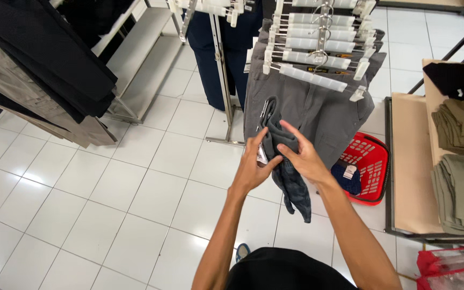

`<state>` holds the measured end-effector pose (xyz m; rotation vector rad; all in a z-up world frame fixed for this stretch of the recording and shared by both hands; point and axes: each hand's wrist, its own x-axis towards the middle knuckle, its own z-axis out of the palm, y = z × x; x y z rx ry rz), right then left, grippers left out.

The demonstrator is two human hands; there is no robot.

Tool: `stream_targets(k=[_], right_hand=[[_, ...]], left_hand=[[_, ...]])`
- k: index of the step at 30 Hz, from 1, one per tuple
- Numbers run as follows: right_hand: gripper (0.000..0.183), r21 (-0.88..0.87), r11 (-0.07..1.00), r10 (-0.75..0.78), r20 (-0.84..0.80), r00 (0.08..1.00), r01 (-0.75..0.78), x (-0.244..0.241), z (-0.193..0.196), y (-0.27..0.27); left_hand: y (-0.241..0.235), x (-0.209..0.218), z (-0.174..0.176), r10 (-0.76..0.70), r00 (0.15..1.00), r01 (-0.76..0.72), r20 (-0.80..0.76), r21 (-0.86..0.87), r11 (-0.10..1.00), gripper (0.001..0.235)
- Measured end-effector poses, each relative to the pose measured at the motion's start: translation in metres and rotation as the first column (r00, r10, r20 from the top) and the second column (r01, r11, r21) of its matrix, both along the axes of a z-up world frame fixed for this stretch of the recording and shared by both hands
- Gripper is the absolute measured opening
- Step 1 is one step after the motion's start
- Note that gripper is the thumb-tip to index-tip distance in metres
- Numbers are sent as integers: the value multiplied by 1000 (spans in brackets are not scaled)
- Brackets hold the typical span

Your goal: The person takes folded shorts from a red shopping basket, unfolds them, and places them onto white hangers. They then hang the shorts on a metal clothing rack in a store aisle, repeating the process for multiple items.

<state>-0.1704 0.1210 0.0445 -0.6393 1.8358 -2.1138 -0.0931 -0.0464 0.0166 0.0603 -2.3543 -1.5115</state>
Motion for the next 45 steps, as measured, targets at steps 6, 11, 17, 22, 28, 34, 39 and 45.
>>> stream_targets(k=[6, 11, 17, 22, 28, 34, 39, 45], right_hand=[[45, 226, 960, -104, -258, 961, 164, -11, -12, 22], [38, 379, 892, -67, -427, 902, 246, -27, -7, 54], [25, 548, 770, 37, -550, 834, 327, -47, -22, 119], [26, 531, 784, 132, -648, 750, 320, -38, -24, 146], [9, 295, 922, 309, -951, -16, 249, -1, -12, 116], [8, 356, 911, 396, -894, -209, 206, -42, -2, 108], [37, 217, 947, 58, -843, 535, 238, -73, -3, 140], [51, 389, 883, -15, -538, 843, 264, -50, 17, 160]], left_hand=[[-8, -7, -10, 71, 996, -74, 49, 50, 996, 51], [-33, -13, 6, 20, 997, -14, 70, -87, 996, 42], [-101, -13, 1, 113, 994, -112, -1, -154, 982, 23], [-140, -25, -12, 173, 969, -198, -176, -137, 971, 14], [-129, -59, -17, 426, 904, -419, -49, 106, 902, 15], [-124, -85, -6, 434, 898, -429, -74, 72, 900, 12], [-132, -69, -10, 378, 914, -325, -145, 294, 899, 16], [-137, -59, -7, 292, 944, -248, -157, 248, 937, 21]])
